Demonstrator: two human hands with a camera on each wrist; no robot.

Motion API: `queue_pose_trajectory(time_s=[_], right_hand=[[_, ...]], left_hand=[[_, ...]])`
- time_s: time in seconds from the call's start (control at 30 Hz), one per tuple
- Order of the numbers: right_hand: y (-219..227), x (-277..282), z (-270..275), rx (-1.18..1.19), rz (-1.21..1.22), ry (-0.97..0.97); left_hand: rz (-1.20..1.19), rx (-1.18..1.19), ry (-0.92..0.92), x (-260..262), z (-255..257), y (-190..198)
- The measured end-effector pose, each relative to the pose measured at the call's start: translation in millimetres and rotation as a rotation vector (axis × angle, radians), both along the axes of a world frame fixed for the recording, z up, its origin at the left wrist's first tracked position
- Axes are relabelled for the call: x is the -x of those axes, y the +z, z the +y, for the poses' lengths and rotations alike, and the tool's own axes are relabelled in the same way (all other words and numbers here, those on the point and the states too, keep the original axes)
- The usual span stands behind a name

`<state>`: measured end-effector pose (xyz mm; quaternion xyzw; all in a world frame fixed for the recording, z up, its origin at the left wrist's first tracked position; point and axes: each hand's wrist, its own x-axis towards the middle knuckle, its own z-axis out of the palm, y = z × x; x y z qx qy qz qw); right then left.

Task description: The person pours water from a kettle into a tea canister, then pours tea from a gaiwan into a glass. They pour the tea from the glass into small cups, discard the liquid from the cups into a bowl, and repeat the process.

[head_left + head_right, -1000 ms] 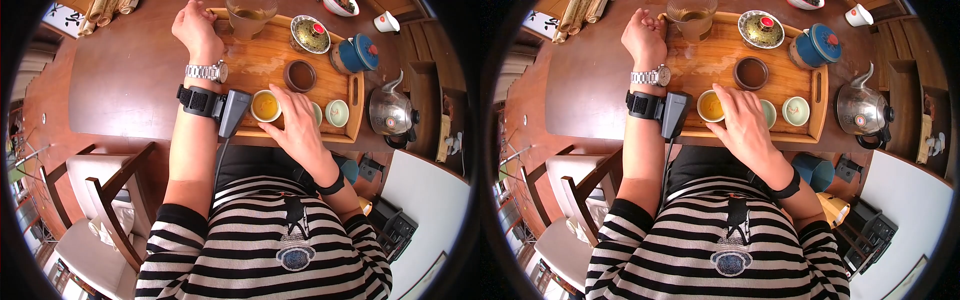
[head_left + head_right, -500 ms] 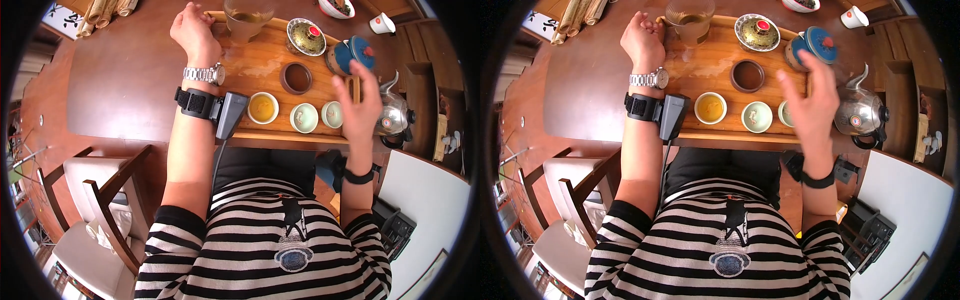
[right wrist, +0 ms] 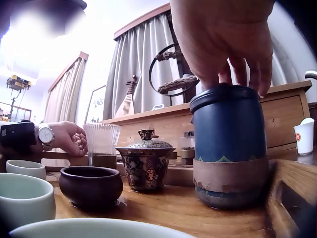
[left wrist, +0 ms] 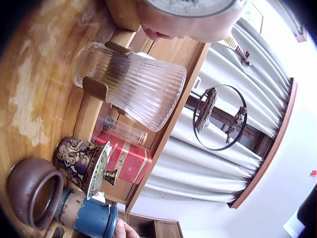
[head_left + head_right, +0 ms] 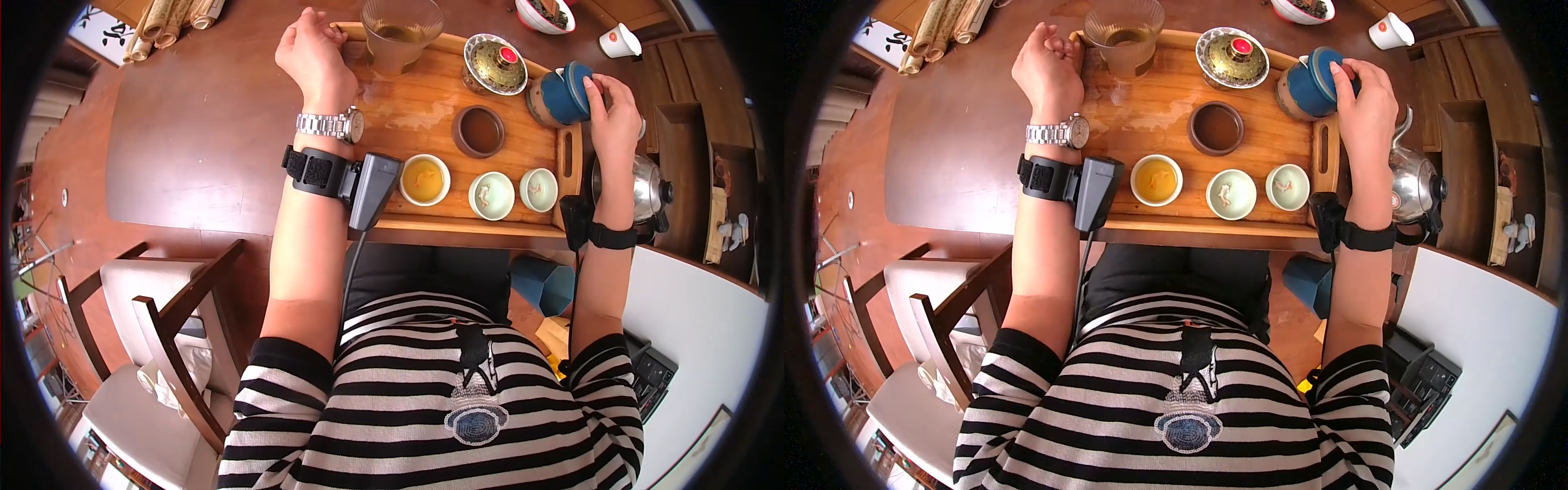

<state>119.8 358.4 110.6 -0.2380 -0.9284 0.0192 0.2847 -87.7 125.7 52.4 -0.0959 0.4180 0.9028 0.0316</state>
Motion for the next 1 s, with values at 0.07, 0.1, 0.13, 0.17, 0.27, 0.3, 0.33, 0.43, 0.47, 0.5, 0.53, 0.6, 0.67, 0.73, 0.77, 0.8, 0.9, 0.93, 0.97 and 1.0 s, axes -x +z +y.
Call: queue_pose_trajectory(time_s=[0.07,0.1,0.13,0.17,0.27,0.3,0.33,0.43,0.47,0.5,0.53,0.6,0.67,0.73,0.77,0.8,0.9,0.93,0.97,1.0], right_hand=[[-0.9,0.6,0.1,0.020,-0.019,-0.016],[-1.0,0.3,-0.6,0.020,-0.019,-0.015],[-1.0,0.0,-1.4,0.011,-0.021,-0.022],[-1.0,0.3,-1.7,0.002,-0.022,-0.029],[-4.8,-0.8,1.8,0.035,0.085,-0.044],[-4.0,-1.1,1.3,0.035,0.085,-0.045],[-2.1,-1.8,-0.1,0.061,0.153,-0.030],[2.9,-5.0,-9.5,0.241,0.319,0.063],[5.4,-6.2,-16.5,0.395,0.416,0.141],[9.8,-8.9,-26.3,0.472,0.408,0.179],[11.4,-12.1,-35.2,0.474,0.407,0.179],[13.2,-18.6,-50.4,0.527,0.249,0.369],[12.7,-24.4,-64.0,0.540,0.029,0.349],[2.0,-27.0,-68.9,0.592,-0.063,0.304],[0.5,-26.9,-71.0,0.548,-0.131,0.257],[-0.9,-26.8,-72.0,0.503,-0.199,0.210],[-17.5,-28.4,-65.6,0.438,-0.202,0.186],[-21.0,-28.2,-65.4,0.439,-0.202,0.185],[-24.0,-27.9,-65.7,0.451,-0.201,0.171],[-26.6,-27.8,-65.9,0.463,-0.200,0.157]], left_hand=[[0.002,0.005,-0.001,0.4,0.0,-0.4],[-0.004,0.002,-0.001,0.6,0.0,-0.8],[-0.010,0.000,-0.001,0.8,0.0,-1.0],[-0.009,-0.001,0.001,1.1,0.1,-1.1],[-0.007,-0.003,0.006,0.6,0.3,-1.1],[-0.002,-0.001,0.006,0.2,0.3,-1.0],[0.003,0.001,0.006,0.2,0.5,-0.9],[0.016,0.005,0.006,0.4,0.0,-1.9],[0.016,0.008,0.006,0.5,-0.1,-1.7],[0.011,0.004,0.003,0.3,0.0,-1.3],[0.005,0.000,0.000,0.1,-0.2,-1.1],[0.003,-0.012,-0.009,6.9,-2.8,-9.0],[0.001,-0.026,-0.019,11.4,-3.7,-13.1],[0.003,-0.037,-0.011,13.1,-3.6,-13.9],[0.003,-0.036,-0.011,12.2,-3.3,-13.2],[-0.001,-0.033,-0.007,10.9,-2.7,-12.3],[0.012,-0.033,-0.004,12.0,-3.6,-14.3],[0.028,-0.038,-0.006,12.9,-3.6,-15.3],[0.028,-0.038,-0.006,13.5,-3.2,-16.2],[0.031,-0.031,0.000,14.3,-2.8,-17.1]])
